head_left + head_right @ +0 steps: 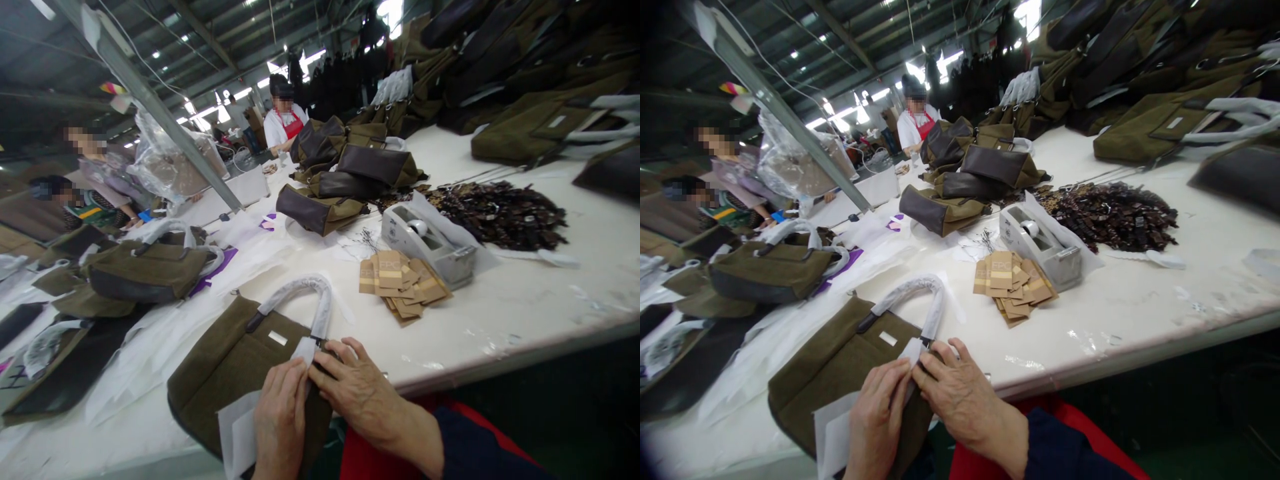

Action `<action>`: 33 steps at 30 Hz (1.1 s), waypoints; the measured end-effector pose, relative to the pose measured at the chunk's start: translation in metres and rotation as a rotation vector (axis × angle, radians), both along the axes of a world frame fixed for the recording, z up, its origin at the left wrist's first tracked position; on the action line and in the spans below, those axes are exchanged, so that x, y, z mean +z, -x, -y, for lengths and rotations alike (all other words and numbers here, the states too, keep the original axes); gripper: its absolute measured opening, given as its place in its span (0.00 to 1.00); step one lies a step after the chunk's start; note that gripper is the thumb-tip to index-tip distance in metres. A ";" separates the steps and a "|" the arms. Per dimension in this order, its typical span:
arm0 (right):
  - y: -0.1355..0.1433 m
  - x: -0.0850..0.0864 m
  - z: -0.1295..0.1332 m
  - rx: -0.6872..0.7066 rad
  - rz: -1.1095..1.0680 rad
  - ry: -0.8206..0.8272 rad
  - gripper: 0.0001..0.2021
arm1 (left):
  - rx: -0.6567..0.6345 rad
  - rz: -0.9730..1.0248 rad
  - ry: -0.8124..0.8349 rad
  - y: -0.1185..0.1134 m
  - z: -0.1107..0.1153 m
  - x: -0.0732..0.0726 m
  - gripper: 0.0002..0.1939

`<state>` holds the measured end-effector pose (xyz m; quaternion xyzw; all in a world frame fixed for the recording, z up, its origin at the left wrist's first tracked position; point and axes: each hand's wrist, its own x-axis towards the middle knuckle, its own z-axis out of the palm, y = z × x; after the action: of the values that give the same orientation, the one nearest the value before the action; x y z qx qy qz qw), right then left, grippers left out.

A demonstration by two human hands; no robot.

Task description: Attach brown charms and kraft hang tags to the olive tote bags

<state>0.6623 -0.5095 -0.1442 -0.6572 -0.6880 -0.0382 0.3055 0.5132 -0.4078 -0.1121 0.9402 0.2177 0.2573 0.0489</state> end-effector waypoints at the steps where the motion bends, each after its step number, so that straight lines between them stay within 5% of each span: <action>1: -0.001 0.001 0.000 0.002 -0.009 0.010 0.17 | 0.000 -0.004 -0.009 0.000 0.000 0.000 0.10; 19: -0.011 0.016 0.006 0.066 -0.396 0.049 0.22 | -0.045 -0.052 -0.055 -0.005 0.004 0.007 0.09; 33: -0.003 -0.003 0.000 -0.053 0.008 -0.005 0.18 | -0.022 -0.142 0.028 -0.003 0.005 0.009 0.10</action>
<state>0.6655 -0.5100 -0.1476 -0.6743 -0.6715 -0.0507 0.3031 0.5160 -0.4129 -0.1032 0.9577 0.2138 0.1861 0.0494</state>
